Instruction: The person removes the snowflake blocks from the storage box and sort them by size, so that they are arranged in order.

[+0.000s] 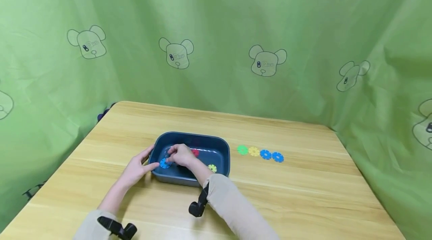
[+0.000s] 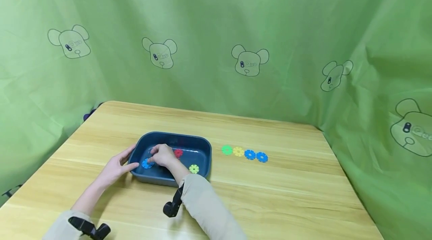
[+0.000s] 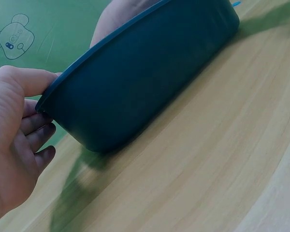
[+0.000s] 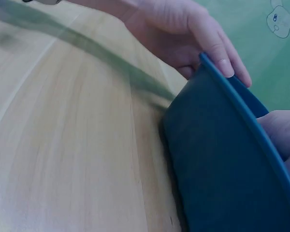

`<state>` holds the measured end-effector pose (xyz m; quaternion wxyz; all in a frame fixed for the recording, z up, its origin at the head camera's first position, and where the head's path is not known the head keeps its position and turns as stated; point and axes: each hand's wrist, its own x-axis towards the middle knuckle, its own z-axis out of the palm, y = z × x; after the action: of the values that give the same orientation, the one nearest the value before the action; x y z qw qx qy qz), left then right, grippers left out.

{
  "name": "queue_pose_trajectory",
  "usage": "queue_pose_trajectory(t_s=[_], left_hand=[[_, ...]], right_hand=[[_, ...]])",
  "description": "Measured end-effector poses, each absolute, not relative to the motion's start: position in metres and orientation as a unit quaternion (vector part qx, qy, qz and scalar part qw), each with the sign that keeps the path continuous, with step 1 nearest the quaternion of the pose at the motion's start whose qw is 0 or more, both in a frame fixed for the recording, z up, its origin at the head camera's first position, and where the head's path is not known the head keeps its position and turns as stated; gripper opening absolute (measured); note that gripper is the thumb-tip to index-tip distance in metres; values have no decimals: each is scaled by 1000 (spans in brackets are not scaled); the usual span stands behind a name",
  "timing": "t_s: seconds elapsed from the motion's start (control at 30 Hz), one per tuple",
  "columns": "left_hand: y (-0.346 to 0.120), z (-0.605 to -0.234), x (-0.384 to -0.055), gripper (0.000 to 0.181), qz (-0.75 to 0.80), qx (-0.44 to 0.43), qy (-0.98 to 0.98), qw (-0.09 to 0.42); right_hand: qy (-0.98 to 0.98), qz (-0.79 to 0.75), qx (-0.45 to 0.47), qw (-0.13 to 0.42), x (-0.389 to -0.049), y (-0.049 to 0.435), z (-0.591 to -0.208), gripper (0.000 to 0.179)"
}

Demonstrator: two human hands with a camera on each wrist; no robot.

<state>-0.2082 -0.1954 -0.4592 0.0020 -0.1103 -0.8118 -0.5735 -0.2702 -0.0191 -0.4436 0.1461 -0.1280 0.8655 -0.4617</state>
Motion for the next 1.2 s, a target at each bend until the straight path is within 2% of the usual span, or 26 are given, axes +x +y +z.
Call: queue_pose_trajectory(t_s=[0.77, 1.2], left_hand=[[-196, -458, -207, 67, -583, -103, -806, -3], [-195, -459, -208, 67, -577, -104, -810, 4]], right_hand=[[933, -259, -230, 98, -270, -24, -447, 30], [918, -302, -227, 122, -269, -21, -446, 32]])
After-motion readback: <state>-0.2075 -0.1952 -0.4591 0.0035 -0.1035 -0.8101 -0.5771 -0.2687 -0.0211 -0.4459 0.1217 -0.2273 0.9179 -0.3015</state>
